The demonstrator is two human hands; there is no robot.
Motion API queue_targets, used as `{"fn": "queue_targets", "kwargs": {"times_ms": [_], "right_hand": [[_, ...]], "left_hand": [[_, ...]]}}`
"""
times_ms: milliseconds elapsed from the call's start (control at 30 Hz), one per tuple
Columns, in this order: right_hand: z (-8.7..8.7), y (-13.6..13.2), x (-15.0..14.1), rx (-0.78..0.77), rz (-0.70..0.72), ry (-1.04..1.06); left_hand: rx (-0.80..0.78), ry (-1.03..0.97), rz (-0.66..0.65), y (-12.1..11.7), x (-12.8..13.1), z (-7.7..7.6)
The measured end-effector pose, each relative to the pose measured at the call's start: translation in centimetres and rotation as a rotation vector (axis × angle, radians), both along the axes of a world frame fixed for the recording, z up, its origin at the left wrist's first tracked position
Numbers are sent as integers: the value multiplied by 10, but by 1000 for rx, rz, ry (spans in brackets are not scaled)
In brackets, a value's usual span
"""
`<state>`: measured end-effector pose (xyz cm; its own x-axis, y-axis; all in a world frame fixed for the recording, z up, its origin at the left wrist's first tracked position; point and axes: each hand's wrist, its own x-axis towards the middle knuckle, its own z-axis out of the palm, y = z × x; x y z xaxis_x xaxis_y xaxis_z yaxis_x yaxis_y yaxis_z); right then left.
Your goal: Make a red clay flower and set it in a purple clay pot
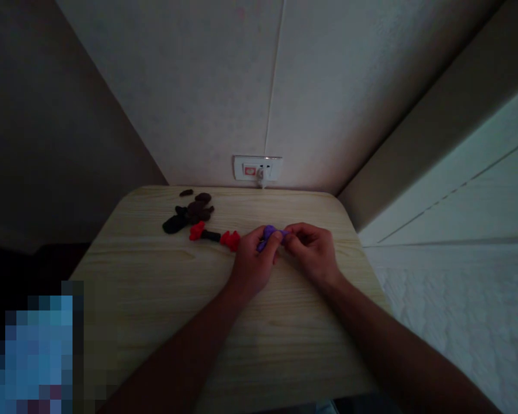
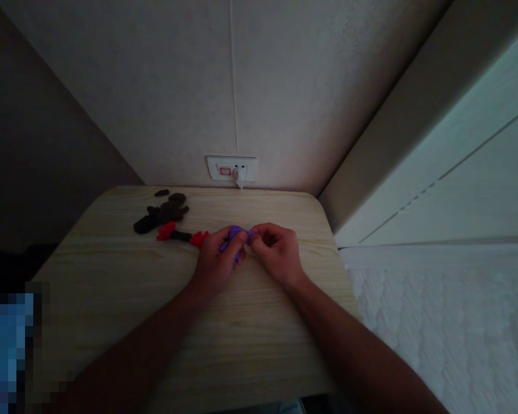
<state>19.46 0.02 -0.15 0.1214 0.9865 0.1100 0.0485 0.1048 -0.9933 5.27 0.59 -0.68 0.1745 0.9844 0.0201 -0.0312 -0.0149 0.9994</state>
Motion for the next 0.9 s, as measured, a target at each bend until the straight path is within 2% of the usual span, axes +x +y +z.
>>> {"fn": "queue_targets", "kwargs": {"times_ms": [200, 367, 600, 800, 900], "right_hand": [[-5, 4, 0, -89, 57, 197], [-6, 4, -2, -61, 124, 306], [-1, 4, 3, -35, 76, 108], [1, 2, 6, 25, -37, -4], [3, -2, 6, 82, -33, -71]], "left_hand": [[-60, -103, 23, 2, 1, 2], [-41, -89, 71, 2, 1, 1], [20, 9, 83, -1, 1, 1], [-4, 30, 193, -1, 0, 1], [9, 60, 203, 0, 0, 4]]}}
